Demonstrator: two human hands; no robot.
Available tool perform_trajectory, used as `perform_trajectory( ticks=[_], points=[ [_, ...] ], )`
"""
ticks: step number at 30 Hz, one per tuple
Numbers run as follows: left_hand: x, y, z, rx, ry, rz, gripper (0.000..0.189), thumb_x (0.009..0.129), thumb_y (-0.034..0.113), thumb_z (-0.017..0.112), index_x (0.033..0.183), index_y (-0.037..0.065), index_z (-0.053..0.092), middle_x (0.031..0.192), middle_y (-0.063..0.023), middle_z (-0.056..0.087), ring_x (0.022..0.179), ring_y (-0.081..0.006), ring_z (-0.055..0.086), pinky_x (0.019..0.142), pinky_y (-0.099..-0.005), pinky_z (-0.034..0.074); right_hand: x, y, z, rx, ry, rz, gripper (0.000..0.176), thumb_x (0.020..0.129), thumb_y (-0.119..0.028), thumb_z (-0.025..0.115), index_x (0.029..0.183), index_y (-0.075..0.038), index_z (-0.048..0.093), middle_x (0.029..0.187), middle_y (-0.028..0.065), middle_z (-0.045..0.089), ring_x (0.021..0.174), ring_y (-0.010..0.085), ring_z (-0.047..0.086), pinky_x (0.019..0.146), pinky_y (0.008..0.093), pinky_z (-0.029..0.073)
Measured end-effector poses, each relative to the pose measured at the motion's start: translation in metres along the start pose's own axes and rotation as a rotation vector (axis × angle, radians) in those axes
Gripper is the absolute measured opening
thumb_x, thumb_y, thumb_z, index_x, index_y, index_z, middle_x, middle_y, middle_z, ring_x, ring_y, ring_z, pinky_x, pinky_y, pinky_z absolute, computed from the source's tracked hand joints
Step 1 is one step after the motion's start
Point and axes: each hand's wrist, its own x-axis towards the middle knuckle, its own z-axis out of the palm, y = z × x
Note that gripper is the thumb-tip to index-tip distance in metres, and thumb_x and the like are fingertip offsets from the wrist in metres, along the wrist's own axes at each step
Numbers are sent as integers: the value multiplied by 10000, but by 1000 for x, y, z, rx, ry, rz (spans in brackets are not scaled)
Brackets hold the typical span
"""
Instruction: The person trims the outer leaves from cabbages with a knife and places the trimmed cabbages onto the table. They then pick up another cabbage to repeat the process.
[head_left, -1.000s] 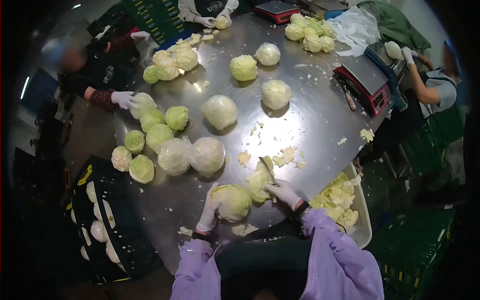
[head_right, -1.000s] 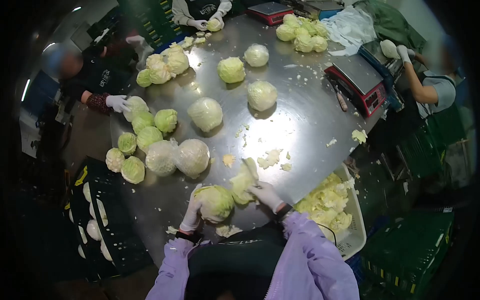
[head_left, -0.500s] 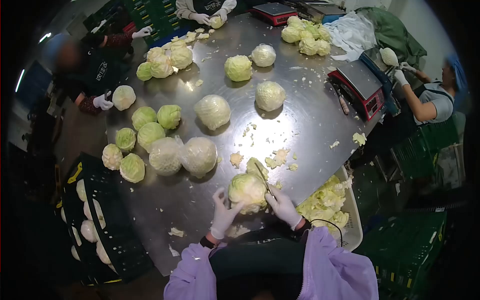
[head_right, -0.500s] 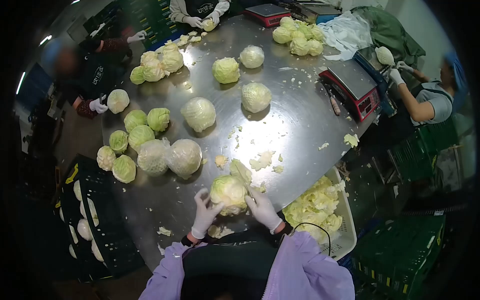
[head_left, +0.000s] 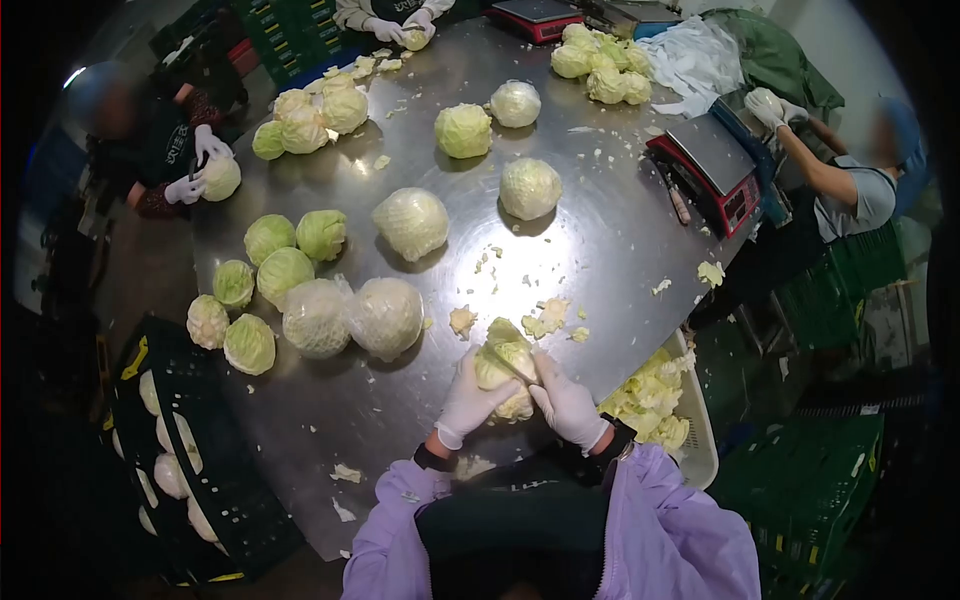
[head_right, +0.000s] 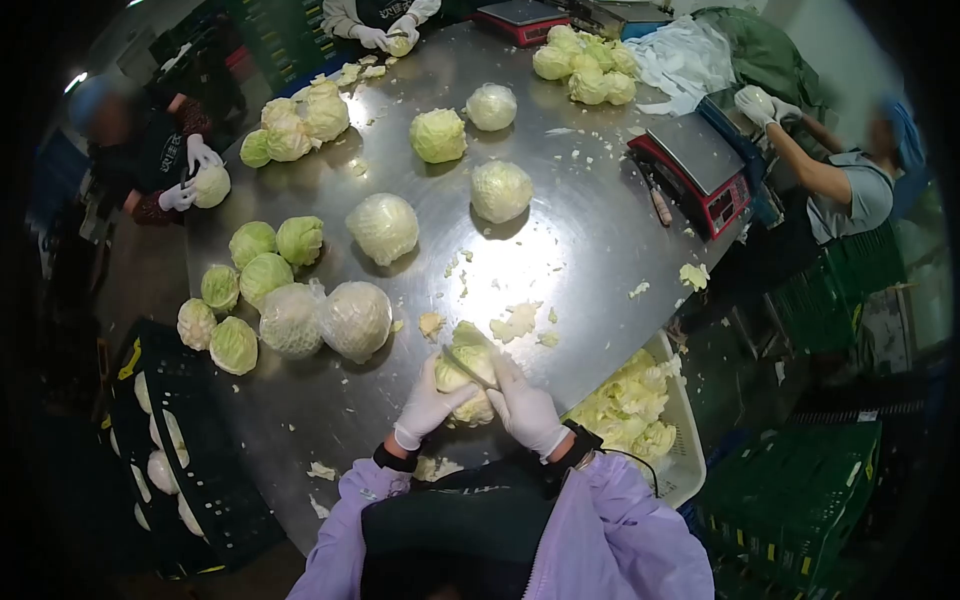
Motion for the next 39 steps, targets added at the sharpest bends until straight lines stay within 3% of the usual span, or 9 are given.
perform_trajectory(
  ticks=[3,9,15,19,22,26,29,32,39],
  points=[
    [0,7,-1,-38,-14,-43,861,750,328,782,1366,-39,306,1272,-210,460,1185,-290,473,1007,-369,386,0,-13,-6,-19,-41,51,533,931,-223,522,1410,-71,345,1304,234,496,1016,390,593,782,425,523],
    [12,4,4,-42,-14,-45,913,739,392,777,1360,-75,298,1292,-263,434,1219,-354,444,1024,-398,367,14,1,0,-95,-4,119,410,943,-299,494,1305,-109,462,1221,165,546,793,374,628,673,445,522],
    [14,15,3,110,-43,-3,936,744,387,771,1384,-79,273,1308,-266,426,1244,-360,423,1040,-400,351,36,20,-12,14,67,167,253,961,-293,465,1140,-129,535,804,212,635,750,416,613,642,490,481],
    [0,12,-13,16,-153,176,889,751,281,783,1393,-60,272,1334,-227,423,1263,-296,421,1058,-377,343,49,76,19,-8,38,357,323,974,-306,436,1194,-85,522,883,241,643,781,440,611,680,504,474],
    [-21,21,-31,-292,-261,97,910,785,221,742,1449,-37,177,1386,-186,385,1297,-235,383,1069,-354,338,38,105,54,151,159,211,394,977,-306,448,1273,-50,486,958,240,648,737,427,625,694,483,484],
    [-44,-4,-18,-376,7,0,811,788,161,751,1407,-11,255,1337,-155,417,1232,-227,436,1039,-342,375,18,21,-13,637,-120,578,510,973,-271,482,1406,-51,324,1004,208,663,889,282,668,726,358,513],
    [-48,13,9,-451,142,-12,788,790,151,738,1396,-17,262,1317,-147,423,1203,-229,453,1021,-345,394,-15,10,2,361,84,139,670,942,-290,542,1460,-20,215,1124,243,620,945,350,648,764,383,516],
    [-44,7,19,-418,214,10,755,794,141,726,1382,-20,282,1302,-149,434,1186,-229,466,1007,-349,410,-20,-22,4,147,-72,258,617,924,-285,557,1418,-15,306,1121,270,596,950,405,609,789,419,506],
    [-41,8,15,-339,242,42,733,790,169,738,1359,-31,321,1283,-151,448,1164,-222,483,996,-342,410,-6,21,24,365,128,61,477,947,-257,520,1331,9,427,1139,261,592,966,406,600,796,433,497]
  ],
)
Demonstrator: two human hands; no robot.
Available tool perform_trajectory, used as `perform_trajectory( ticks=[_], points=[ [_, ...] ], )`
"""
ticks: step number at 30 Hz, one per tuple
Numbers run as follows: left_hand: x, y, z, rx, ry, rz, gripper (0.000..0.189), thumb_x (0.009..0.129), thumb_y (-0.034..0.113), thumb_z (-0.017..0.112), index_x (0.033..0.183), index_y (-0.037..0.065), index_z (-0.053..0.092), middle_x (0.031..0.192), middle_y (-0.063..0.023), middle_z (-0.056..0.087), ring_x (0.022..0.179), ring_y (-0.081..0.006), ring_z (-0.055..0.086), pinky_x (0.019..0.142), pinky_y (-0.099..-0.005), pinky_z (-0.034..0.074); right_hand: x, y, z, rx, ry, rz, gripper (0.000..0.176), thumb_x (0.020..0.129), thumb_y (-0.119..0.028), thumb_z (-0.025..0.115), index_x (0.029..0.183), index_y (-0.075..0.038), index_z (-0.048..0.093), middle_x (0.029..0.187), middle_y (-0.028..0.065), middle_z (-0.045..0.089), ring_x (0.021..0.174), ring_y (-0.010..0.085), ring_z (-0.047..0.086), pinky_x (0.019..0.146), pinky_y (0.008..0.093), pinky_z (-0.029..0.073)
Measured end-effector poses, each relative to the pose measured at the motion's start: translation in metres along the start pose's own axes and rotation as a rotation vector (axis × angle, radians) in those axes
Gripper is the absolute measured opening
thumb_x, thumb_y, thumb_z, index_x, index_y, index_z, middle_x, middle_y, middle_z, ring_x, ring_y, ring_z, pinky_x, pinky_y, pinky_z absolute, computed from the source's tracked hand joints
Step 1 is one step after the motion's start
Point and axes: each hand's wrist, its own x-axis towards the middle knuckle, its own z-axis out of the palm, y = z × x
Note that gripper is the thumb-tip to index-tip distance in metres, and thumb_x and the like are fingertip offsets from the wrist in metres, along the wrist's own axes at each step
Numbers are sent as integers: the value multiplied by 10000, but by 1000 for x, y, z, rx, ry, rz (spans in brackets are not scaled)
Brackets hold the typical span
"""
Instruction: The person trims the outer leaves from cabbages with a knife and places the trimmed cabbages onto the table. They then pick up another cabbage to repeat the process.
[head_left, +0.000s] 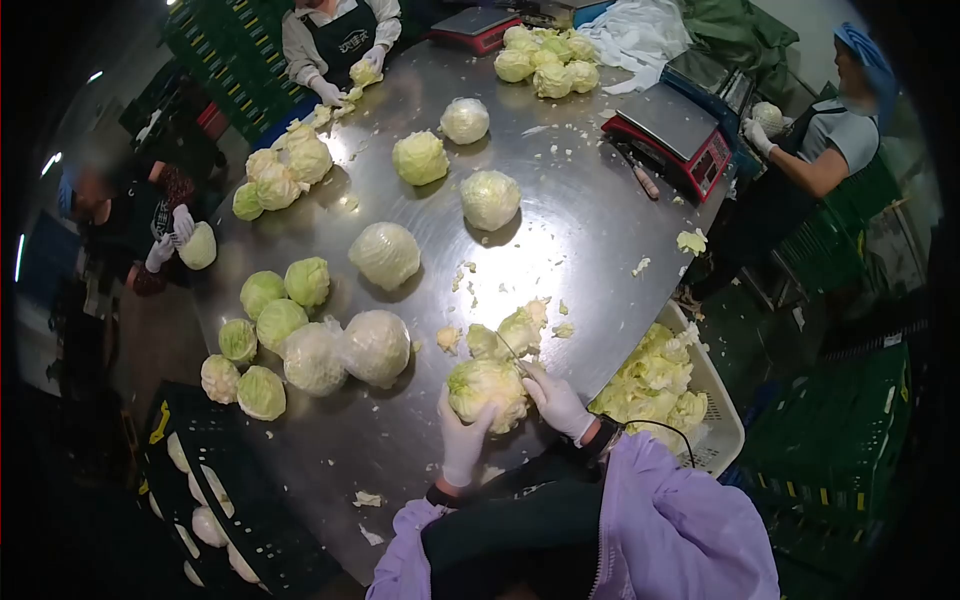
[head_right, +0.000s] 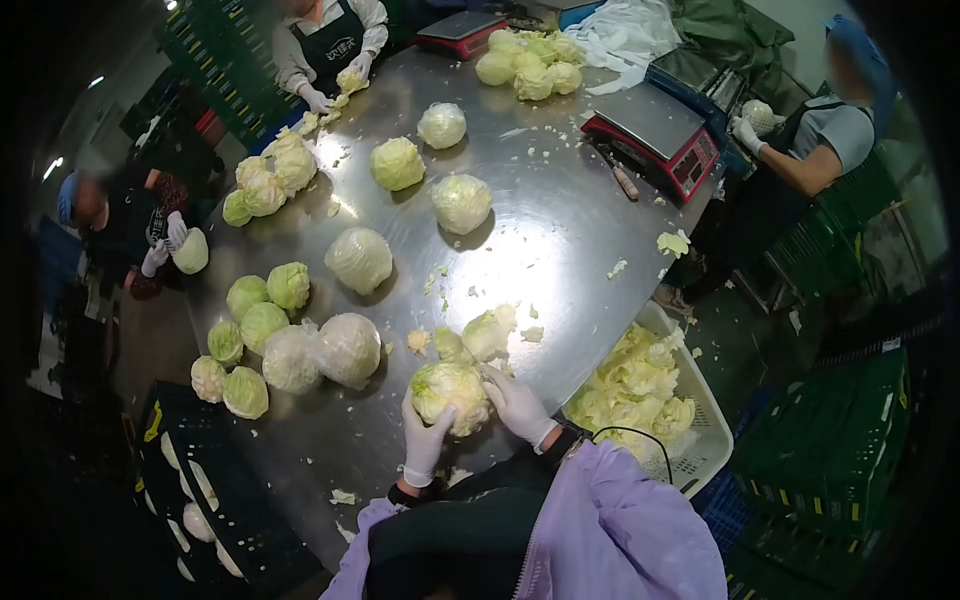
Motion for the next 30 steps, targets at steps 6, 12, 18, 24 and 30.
perform_trajectory(
  ticks=[6,12,18,24,30],
  points=[
    [-4,-5,2,104,57,17,755,775,202,761,1346,-39,331,1276,-149,443,1160,-217,474,998,-340,400,-4,-48,-1,-194,-61,84,527,954,-250,513,1395,-14,347,1095,281,589,928,428,598,768,434,490],
    [0,-5,6,128,61,48,742,774,192,768,1329,-42,334,1265,-150,444,1158,-214,470,1002,-344,394,3,-23,2,-166,-136,163,546,953,-290,496,1405,-32,333,1200,254,559,1011,420,579,820,456,483],
    [0,-3,3,12,22,27,722,793,167,751,1332,-43,320,1260,-158,443,1145,-219,481,985,-346,413,0,-8,-2,125,7,57,422,946,-235,529,1315,-35,477,1184,222,590,1082,350,600,884,374,481],
    [3,-5,-3,33,-11,26,716,802,149,740,1344,-37,309,1259,-163,454,1136,-219,490,976,-342,421,-5,24,15,42,80,116,425,942,-199,529,1329,-33,467,1022,146,671,739,261,675,684,324,540],
    [17,-7,-56,-316,-162,-173,762,828,186,708,1414,11,253,1367,-166,385,1232,-243,434,996,-342,413,4,7,6,558,-35,526,339,930,-185,573,1232,-34,544,814,15,592,590,75,560,481,222,466]
  ],
)
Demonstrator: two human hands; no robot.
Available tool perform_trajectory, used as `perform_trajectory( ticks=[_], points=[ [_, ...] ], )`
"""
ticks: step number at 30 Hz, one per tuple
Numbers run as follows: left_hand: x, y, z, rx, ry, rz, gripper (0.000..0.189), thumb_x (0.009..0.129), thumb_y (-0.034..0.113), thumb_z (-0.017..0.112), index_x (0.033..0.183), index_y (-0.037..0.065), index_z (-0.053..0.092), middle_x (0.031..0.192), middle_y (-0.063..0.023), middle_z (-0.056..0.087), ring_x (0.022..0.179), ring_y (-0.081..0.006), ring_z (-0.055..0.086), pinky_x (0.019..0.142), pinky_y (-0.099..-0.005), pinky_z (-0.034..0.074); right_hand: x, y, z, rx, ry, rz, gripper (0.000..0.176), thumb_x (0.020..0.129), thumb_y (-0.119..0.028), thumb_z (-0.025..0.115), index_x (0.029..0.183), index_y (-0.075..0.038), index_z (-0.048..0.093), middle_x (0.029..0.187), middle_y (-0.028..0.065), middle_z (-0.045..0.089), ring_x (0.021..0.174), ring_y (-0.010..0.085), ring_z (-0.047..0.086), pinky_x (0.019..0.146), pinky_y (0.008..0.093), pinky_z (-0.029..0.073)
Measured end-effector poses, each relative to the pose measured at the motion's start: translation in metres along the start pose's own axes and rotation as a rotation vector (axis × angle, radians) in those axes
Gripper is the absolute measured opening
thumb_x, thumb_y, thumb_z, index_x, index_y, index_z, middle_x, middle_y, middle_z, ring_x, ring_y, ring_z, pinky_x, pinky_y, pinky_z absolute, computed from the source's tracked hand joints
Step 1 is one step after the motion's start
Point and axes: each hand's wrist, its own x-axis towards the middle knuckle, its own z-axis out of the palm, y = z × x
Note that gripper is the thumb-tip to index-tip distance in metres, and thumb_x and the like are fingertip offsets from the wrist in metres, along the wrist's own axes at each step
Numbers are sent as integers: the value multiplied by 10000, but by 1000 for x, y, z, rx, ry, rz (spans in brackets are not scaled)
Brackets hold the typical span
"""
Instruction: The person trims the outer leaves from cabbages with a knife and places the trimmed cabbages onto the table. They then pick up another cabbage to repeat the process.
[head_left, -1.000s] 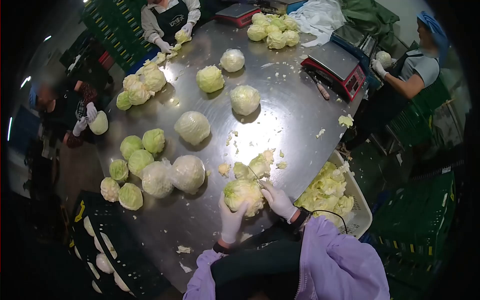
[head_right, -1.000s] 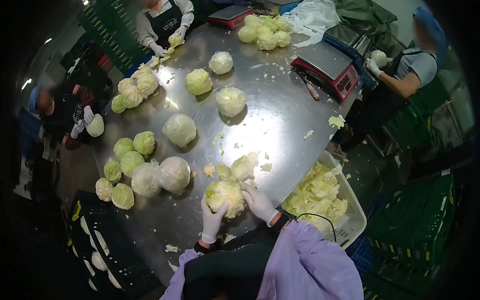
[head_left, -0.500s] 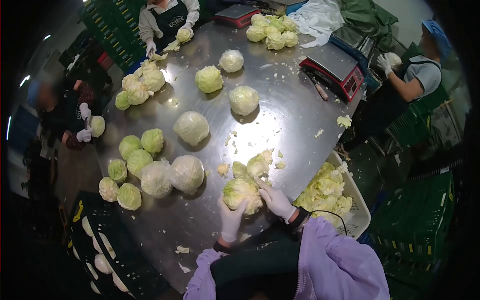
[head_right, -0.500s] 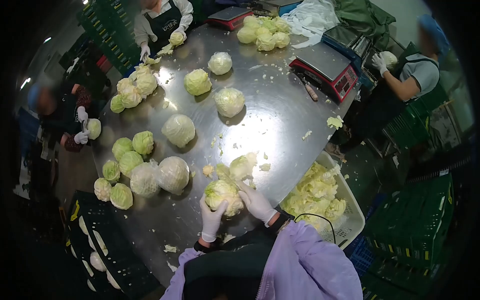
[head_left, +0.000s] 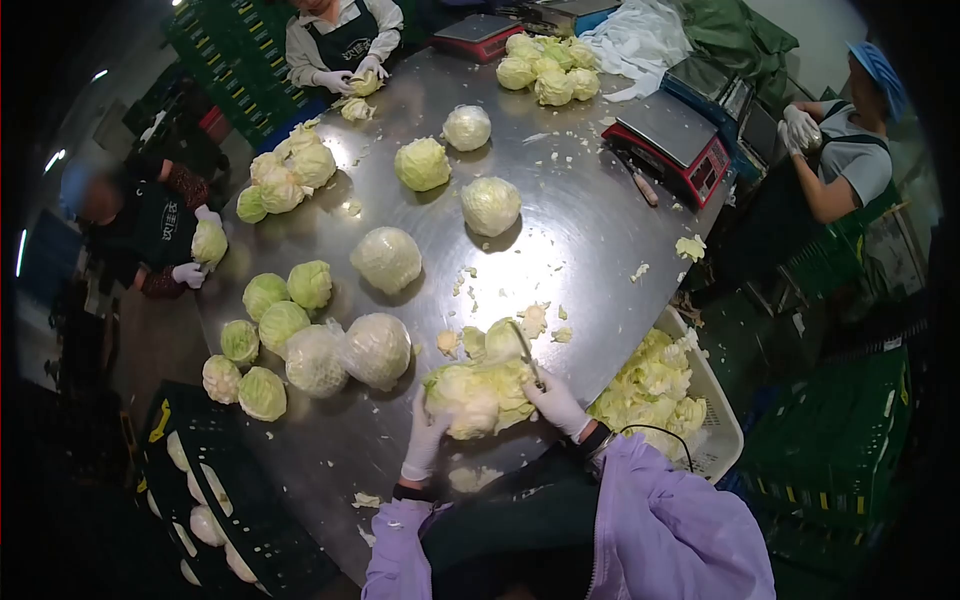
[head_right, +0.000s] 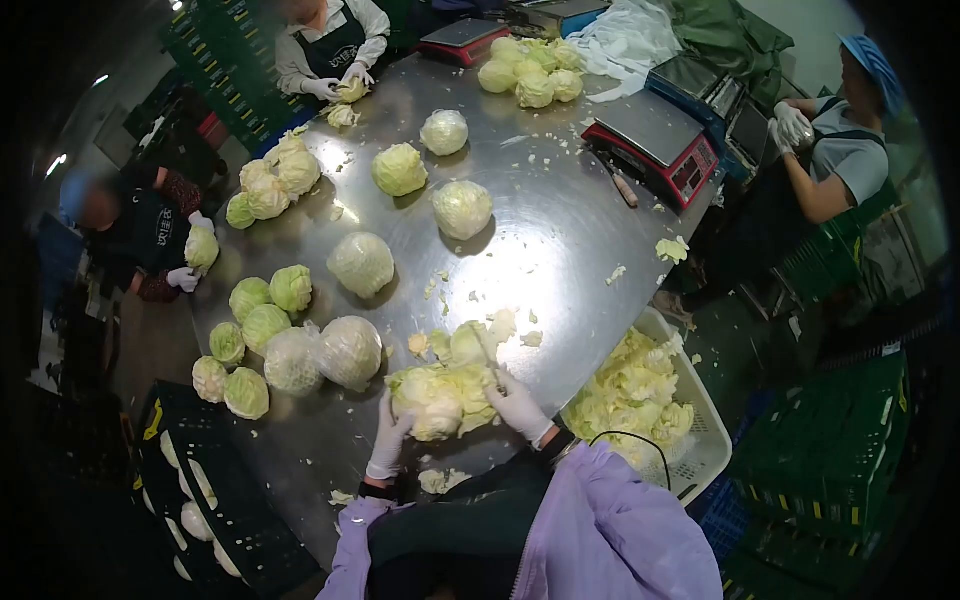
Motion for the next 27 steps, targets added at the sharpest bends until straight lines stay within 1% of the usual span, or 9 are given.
perform_trajectory(
  ticks=[5,7,9,13,15,17,21,24,27],
  points=[
    [-21,7,11,813,210,301,987,711,301,803,1434,-37,222,1441,-254,271,1361,-351,269,1123,-425,232,-12,-14,50,-530,17,-579,373,851,-217,659,1151,-19,560,954,121,635,869,223,622,801,341,492],
    [-17,3,18,983,307,337,936,745,266,765,1438,-39,214,1441,-228,286,1329,-313,332,1106,-392,285,-10,-14,48,-575,15,-627,319,842,-178,649,1103,-13,568,935,110,632,827,181,633,694,322,516],
    [-13,3,6,888,297,285,934,732,220,771,1437,-38,215,1438,-239,285,1328,-323,336,1096,-399,300,-5,-11,32,-176,-137,-69,289,833,-158,676,1067,-26,570,830,65,656,697,120,633,606,262,510],
    [3,3,-13,213,172,106,957,688,129,775,1438,-35,203,1413,-243,312,1297,-325,378,1071,-398,345,16,33,-4,36,-100,69,302,832,-130,693,1086,-36,560,806,39,646,607,68,593,515,217,473],
    [-5,-9,-11,515,336,146,1038,637,155,802,1446,-27,177,1403,-251,313,1291,-354,374,1080,-413,329,-3,-11,10,-31,-144,106,441,798,-185,743,1155,-28,538,853,62,659,701,118,647,599,244,504],
    [-19,5,24,985,317,304,1049,660,258,813,1453,3,176,1427,-232,289,1317,-347,350,1085,-403,327,-7,-12,31,-487,55,-700,566,772,-254,770,1214,-15,508,877,76,660,719,160,656,639,280,516],
    [-17,2,30,1176,307,351,1066,661,296,816,1454,0,167,1436,-244,264,1320,-379,338,1074,-408,333,-11,-30,55,-702,164,-850,595,774,-346,747,1169,36,520,908,166,667,689,277,640,674,350,531],
    [-12,5,17,1029,329,281,1042,694,350,795,1443,-27,176,1413,-277,284,1280,-413,370,1042,-429,359,1,-19,30,-114,-54,-100,339,867,-131,615,1159,23,537,761,51,650,537,104,569,511,254,477],
    [-7,-4,-8,827,326,210,1042,702,340,796,1443,-35,168,1412,-272,288,1281,-392,380,1036,-409,370,21,22,0,98,18,81,331,877,-153,617,1145,22,531,737,71,605,515,100,561,454,262,475]
  ],
)
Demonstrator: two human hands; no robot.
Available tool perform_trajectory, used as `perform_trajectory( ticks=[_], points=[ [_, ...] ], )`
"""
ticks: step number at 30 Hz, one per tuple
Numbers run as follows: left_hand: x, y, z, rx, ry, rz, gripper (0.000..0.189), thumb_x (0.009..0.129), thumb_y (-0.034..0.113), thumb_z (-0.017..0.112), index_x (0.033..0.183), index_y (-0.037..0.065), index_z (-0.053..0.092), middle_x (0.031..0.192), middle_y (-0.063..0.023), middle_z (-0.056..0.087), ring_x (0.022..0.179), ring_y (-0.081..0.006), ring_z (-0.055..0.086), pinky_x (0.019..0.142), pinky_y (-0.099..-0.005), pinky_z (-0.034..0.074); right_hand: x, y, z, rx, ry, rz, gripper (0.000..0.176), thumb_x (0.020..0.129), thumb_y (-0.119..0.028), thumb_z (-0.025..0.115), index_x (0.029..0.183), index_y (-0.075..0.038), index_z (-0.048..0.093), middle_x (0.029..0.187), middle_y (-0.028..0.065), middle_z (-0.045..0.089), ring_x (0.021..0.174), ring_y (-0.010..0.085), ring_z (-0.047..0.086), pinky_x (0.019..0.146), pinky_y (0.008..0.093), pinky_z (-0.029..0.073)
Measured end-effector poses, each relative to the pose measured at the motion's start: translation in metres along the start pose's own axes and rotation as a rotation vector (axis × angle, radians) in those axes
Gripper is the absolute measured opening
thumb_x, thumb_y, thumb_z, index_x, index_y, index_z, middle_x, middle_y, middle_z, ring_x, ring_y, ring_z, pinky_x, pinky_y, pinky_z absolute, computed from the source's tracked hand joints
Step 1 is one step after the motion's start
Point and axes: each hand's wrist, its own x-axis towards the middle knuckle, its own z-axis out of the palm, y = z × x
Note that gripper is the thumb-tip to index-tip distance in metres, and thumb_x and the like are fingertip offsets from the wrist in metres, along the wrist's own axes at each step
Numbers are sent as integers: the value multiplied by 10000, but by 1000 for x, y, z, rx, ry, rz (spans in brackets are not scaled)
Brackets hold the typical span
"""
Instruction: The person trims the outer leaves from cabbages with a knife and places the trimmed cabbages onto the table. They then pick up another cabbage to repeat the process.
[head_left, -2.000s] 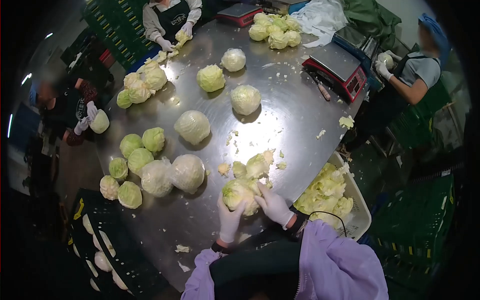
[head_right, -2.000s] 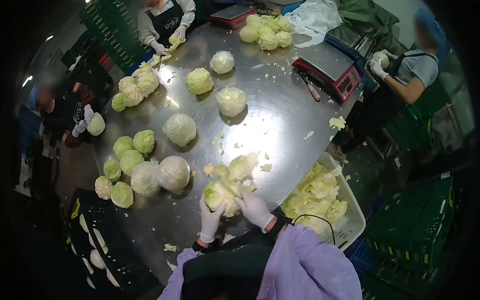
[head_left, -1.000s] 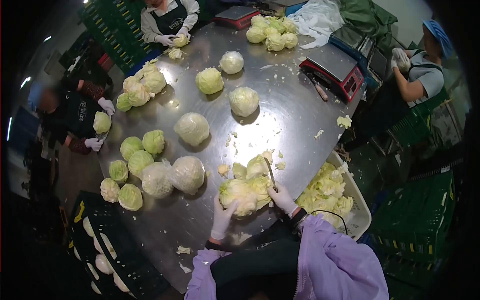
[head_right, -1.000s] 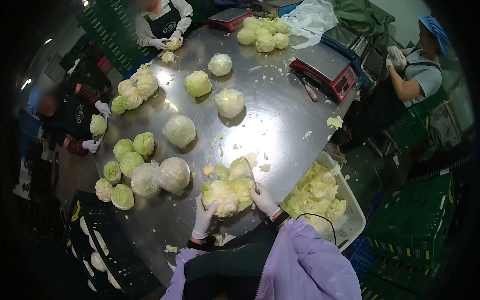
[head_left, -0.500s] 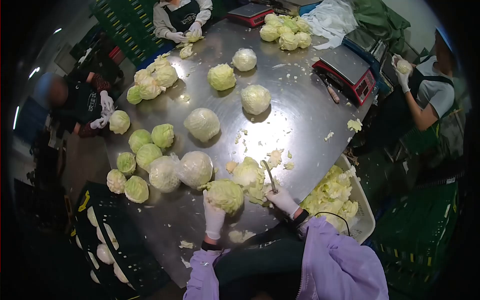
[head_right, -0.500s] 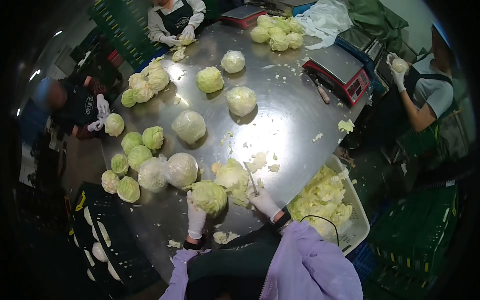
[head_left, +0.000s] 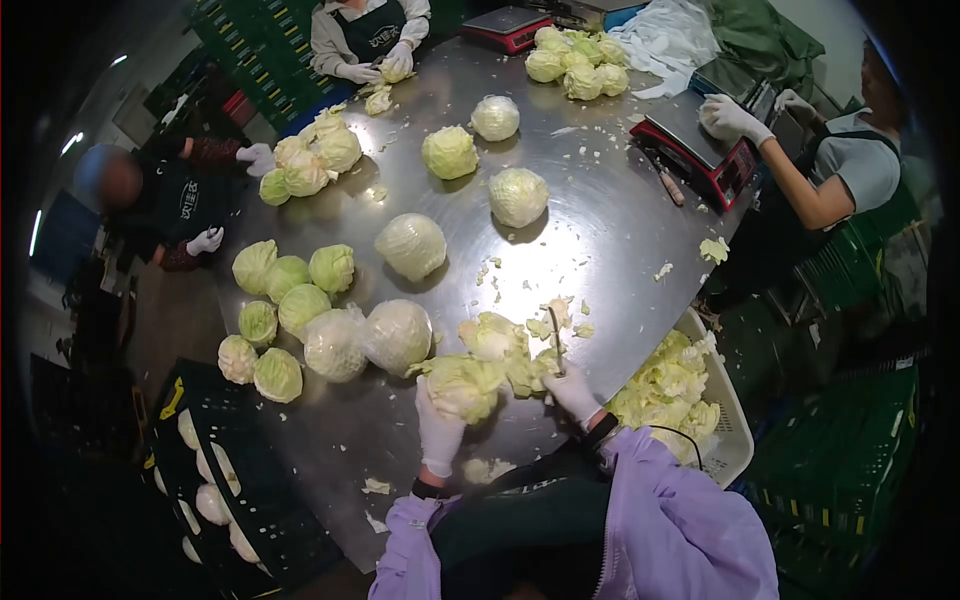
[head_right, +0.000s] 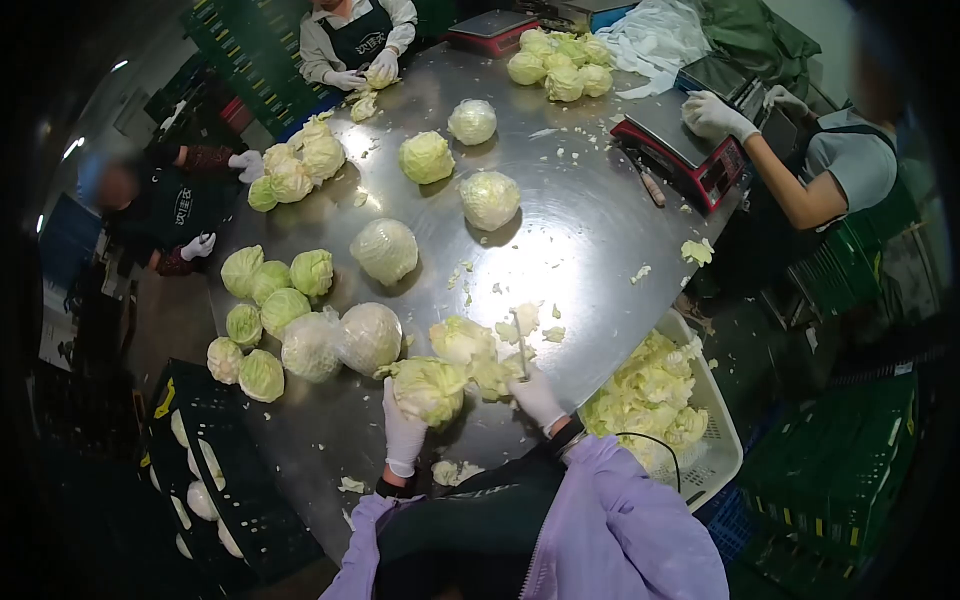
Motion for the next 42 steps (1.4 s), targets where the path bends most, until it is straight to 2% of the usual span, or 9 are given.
perform_trajectory(
  ticks=[6,8,10,12,20,25,29,36,42],
  points=[
    [-17,26,14,90,33,61,1090,675,338,819,1448,-34,147,1429,-263,267,1293,-393,369,1052,-406,354,-47,-50,31,-228,-220,-37,770,826,-306,724,1408,1,324,809,73,618,573,116,601,473,255,483],
    [-16,31,17,240,42,173,1100,668,338,824,1450,-32,144,1433,-263,261,1294,-398,366,1057,-409,349,-22,29,54,-562,18,-647,846,817,-314,731,1450,-23,251,820,71,626,596,110,598,491,236,477],
    [-12,32,14,311,-15,204,1131,648,340,837,1449,-29,129,1434,-276,236,1290,-395,376,1050,-419,368,-28,19,53,-540,48,-624,815,828,-260,714,1446,-1,249,901,88,639,679,108,607,565,226,495],
    [-7,28,10,252,-15,191,1091,663,315,829,1445,-32,151,1429,-264,268,1288,-382,382,1047,-412,369,-31,-3,42,-249,-195,-53,755,832,-212,698,1421,21,287,997,112,631,749,120,614,636,240,513],
    [7,-4,-4,-622,-342,-98,914,704,153,803,1425,-6,264,1328,-157,443,1231,-226,442,1033,-362,393,-49,-34,2,-135,-328,17,590,829,-109,697,1339,-3,420,952,42,639,778,89,604,677,229,512],
    [10,3,-8,-929,-394,-162,913,707,137,787,1438,25,252,1344,-143,423,1230,-231,441,1032,-356,400,-75,-45,-108,-313,-203,261,625,824,-179,696,1359,-23,411,763,16,565,587,89,562,474,205,432],
    [-1,48,-15,-638,-217,64,953,678,175,810,1433,15,251,1357,-147,403,1233,-240,437,1027,-364,404,-85,-34,-123,-1266,460,-380,549,757,-191,775,1213,2,538,902,66,632,785,147,607,685,260,494],
    [-26,89,0,117,105,516,1018,610,250,851,1409,-12,277,1363,-231,364,1249,-367,422,1019,-407,385,-106,-102,38,-709,107,-767,517,775,-318,769,1179,-94,538,913,96,603,837,193,619,691,330,499],
    [-34,74,-13,-726,-216,48,1036,635,230,842,1440,-9,235,1378,-176,377,1248,-265,425,1023,-372,382,-84,-91,-4,362,-66,-4,176,937,-197,530,859,-39,534,543,20,502,314,116,396,283,264,315]
  ],
)
